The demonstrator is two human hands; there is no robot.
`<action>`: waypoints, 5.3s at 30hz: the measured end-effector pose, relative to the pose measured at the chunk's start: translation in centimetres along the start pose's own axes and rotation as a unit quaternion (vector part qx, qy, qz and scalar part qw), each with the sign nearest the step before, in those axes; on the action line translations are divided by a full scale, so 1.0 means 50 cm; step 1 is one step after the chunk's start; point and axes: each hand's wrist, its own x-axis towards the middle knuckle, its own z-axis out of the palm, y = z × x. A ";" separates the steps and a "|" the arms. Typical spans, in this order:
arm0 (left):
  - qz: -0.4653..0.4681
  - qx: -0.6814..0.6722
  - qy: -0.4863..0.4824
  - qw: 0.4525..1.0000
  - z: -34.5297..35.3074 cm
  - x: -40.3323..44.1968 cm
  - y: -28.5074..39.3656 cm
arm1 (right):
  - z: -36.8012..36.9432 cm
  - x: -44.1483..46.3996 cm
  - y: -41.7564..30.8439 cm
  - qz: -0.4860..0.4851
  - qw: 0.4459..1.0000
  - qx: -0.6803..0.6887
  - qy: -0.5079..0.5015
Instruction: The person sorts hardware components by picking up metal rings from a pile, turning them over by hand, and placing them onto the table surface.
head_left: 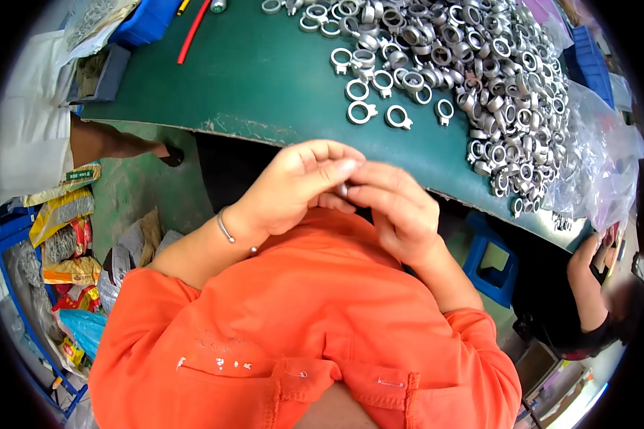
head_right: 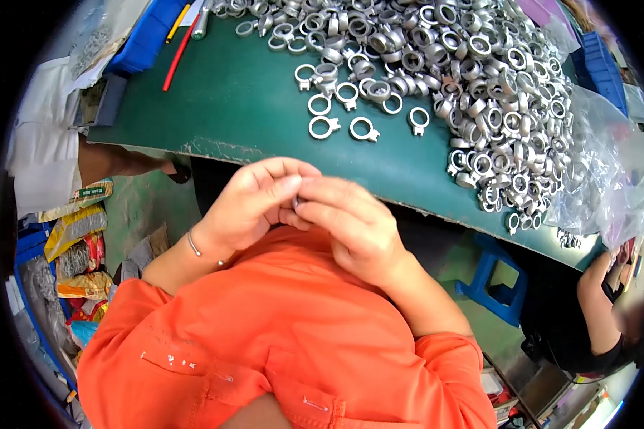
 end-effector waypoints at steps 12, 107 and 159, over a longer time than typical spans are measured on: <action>0.057 0.022 0.013 0.998 -0.005 -0.006 0.002 | -0.041 0.039 0.066 0.138 0.965 -0.224 0.016; 0.340 0.270 0.048 0.899 -0.055 0.073 0.021 | -0.062 0.054 0.090 0.119 0.945 -0.304 0.034; 0.076 0.781 -0.129 0.607 -0.152 0.139 -0.124 | -0.052 0.051 0.048 0.077 0.941 -0.328 -0.012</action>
